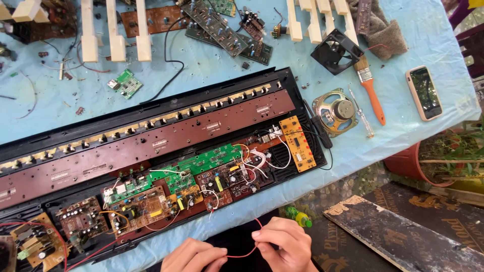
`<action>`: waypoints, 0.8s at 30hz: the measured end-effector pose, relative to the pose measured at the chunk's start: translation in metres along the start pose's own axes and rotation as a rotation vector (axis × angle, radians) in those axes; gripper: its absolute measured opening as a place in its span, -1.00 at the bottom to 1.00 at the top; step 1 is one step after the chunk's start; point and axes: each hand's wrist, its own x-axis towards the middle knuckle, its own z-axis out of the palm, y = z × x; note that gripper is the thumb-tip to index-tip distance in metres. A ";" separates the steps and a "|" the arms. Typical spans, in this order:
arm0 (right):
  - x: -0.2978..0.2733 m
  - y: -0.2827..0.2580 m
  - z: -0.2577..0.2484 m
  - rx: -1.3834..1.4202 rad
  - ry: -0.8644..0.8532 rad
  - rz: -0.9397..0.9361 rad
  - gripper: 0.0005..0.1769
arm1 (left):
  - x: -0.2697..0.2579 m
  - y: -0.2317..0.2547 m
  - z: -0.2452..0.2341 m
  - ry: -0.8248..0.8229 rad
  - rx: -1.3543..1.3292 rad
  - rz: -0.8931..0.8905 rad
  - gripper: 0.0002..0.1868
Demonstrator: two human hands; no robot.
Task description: The person works on the internal circuitry of a disassembled electronic keyboard, using a red wire to probe various points on the mainboard and keybed. The workspace is cluttered with removed components, including speakers, circuit boards, and plastic keys.
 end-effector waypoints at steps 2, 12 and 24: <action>-0.006 0.000 -0.001 -0.047 0.025 0.043 -0.79 | 0.012 0.007 -0.001 0.020 -0.012 0.026 -0.95; -0.016 0.011 -0.004 -0.163 -0.101 -0.006 -0.87 | 0.018 0.016 -0.013 -0.003 -0.012 0.032 -0.88; -0.013 -0.002 -0.003 -0.156 -0.146 0.040 -0.75 | 0.015 0.022 -0.017 -0.012 -0.034 0.018 -0.67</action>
